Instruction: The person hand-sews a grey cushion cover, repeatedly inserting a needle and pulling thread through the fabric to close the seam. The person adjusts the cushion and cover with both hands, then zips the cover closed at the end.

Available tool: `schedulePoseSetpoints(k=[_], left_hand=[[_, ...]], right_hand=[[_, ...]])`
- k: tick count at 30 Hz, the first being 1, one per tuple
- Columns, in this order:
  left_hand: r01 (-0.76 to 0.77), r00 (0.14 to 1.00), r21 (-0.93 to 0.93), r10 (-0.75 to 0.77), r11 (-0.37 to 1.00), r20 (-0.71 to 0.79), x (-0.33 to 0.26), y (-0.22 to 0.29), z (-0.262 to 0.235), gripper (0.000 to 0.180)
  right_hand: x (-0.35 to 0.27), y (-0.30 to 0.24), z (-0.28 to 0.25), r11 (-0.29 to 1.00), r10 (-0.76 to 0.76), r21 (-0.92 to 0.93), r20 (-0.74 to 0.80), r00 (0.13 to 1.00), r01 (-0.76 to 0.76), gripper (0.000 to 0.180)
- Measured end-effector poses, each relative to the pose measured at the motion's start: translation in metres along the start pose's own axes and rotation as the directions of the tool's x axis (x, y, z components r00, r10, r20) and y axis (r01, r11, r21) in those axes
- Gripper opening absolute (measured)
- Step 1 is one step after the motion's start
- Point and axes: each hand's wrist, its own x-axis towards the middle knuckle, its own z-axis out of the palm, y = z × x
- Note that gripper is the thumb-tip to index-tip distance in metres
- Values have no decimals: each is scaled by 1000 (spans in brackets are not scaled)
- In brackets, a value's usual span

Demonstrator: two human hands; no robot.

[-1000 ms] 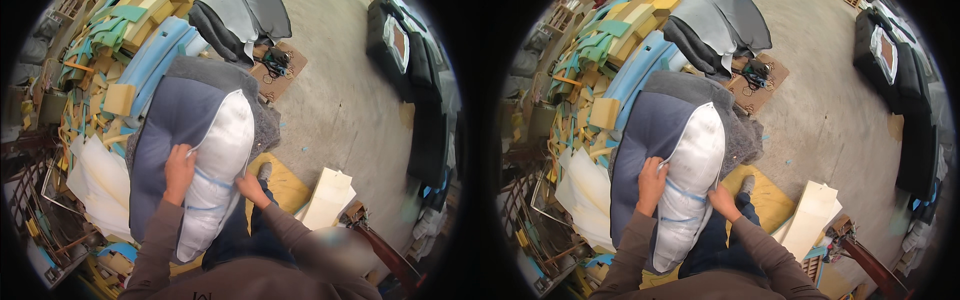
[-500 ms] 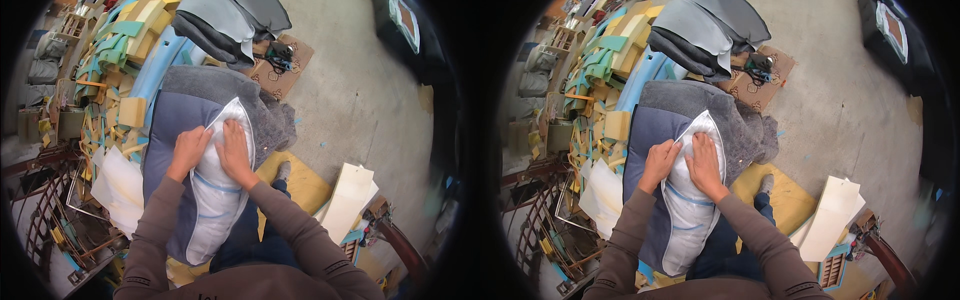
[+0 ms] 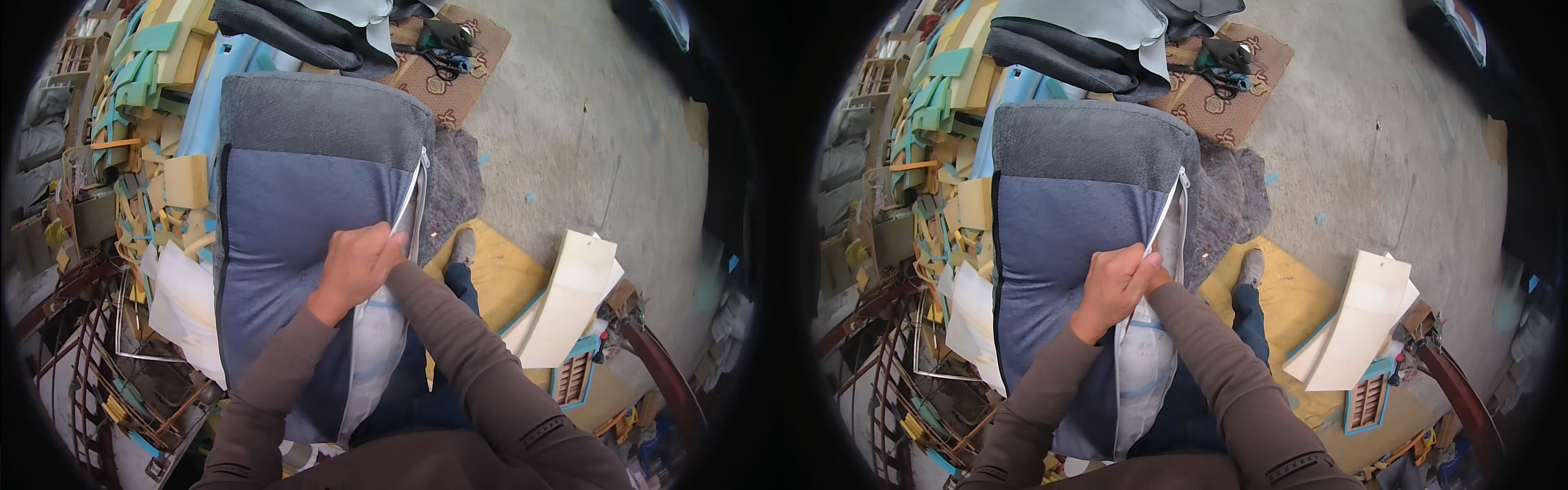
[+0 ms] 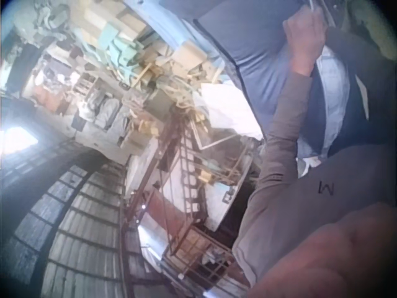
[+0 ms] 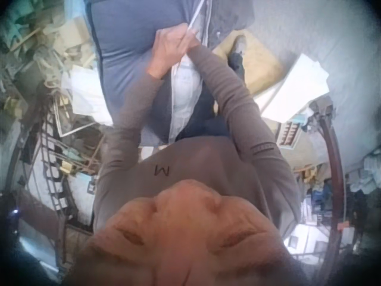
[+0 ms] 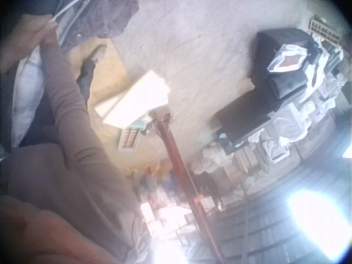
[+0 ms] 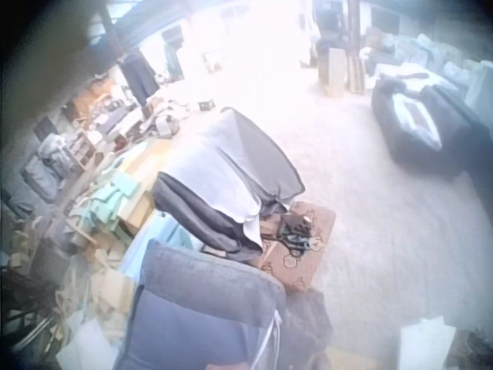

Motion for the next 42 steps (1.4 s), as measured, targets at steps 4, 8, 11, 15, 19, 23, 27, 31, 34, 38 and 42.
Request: schedulePoseSetpoints(k=[4,8,11,15,19,23,27,31,34,38,42], left_hand=[[56,990,81,-44,995,-134,0,-1,0,40],[136,981,107,-119,985,-154,-16,-8,-26,41],[201,975,7,-199,980,-103,-20,2,-50,41],[223,975,-123,-217,967,56,-37,33,-99,35],[150,976,-95,-132,984,171,-35,21,-95,33],[-31,969,-78,49,996,241,-18,-1,-21,37],[-69,984,81,55,994,167,-15,7,42,39],[-55,986,241,14,969,167,-9,4,52,41],[-22,986,285,-27,958,166,-9,2,58,42],[0,980,271,-55,963,193,-9,7,71,42],[-43,983,371,-26,928,181,-2,6,86,39]], right_hand=[[13,-28,-23,998,-22,-67,-57,998,18,63],[-50,-65,-47,969,-114,-239,-194,974,66,69],[-81,-70,-26,967,-129,-244,-235,963,70,71],[-76,-84,38,948,-213,-281,-206,955,151,71],[-40,-43,59,997,23,-74,-42,999,-26,50],[-64,38,35,979,168,120,-20,986,-164,30],[-88,89,7,975,101,198,21,995,-103,29],[-76,70,-24,586,598,619,106,794,-524,26],[-80,28,-61,494,508,829,-32,861,-261,36],[-61,-4,-98,267,487,964,-142,862,7,52],[5,16,-111,-104,339,955,298,892,-279,60]])
